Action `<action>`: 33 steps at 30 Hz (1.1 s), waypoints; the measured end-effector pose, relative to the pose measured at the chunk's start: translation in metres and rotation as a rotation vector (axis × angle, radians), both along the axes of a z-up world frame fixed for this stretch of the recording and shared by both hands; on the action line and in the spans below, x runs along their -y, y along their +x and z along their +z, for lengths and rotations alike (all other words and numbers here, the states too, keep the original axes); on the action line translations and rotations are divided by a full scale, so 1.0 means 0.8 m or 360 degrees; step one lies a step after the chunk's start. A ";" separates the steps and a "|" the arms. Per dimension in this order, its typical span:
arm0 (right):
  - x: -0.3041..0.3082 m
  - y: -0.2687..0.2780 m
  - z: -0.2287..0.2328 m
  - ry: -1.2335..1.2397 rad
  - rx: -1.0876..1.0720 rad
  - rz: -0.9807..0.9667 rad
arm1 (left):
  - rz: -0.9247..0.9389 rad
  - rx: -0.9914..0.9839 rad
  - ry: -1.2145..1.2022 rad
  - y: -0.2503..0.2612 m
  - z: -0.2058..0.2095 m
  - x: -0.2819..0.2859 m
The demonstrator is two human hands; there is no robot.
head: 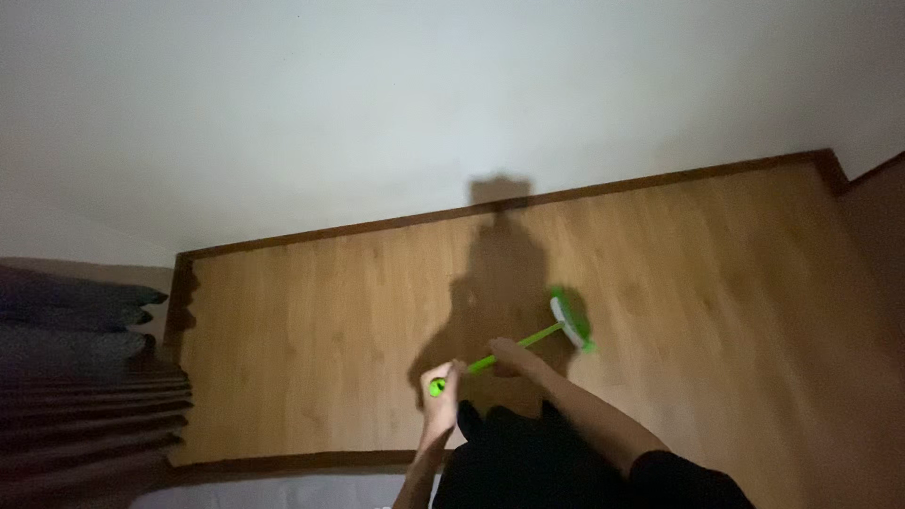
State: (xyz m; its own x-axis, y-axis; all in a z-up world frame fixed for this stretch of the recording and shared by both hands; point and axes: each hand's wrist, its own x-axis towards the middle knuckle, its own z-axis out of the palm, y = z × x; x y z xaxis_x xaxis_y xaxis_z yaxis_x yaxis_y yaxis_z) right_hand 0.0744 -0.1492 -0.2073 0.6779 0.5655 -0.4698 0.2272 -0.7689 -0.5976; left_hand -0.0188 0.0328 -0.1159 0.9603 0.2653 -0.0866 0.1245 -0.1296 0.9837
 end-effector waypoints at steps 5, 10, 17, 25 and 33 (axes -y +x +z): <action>-0.041 -0.001 -0.002 0.0506 0.0469 0.0002 | -0.0187 0.0013 -0.0258 0.040 0.075 -0.024; -0.040 0.006 0.007 0.0669 0.0291 -0.0588 | -0.0343 0.0026 -0.0226 0.099 0.103 -0.020; 0.021 0.010 0.005 0.0578 0.0654 -0.0794 | -0.0664 0.0061 -0.0760 0.161 0.053 0.036; 0.005 0.029 0.000 0.0800 0.0093 -0.1118 | -0.0576 0.0192 -0.1025 0.194 0.020 0.036; -0.032 0.067 0.002 0.1025 0.0348 -0.0774 | -0.0524 0.0330 -0.0291 0.184 0.115 0.017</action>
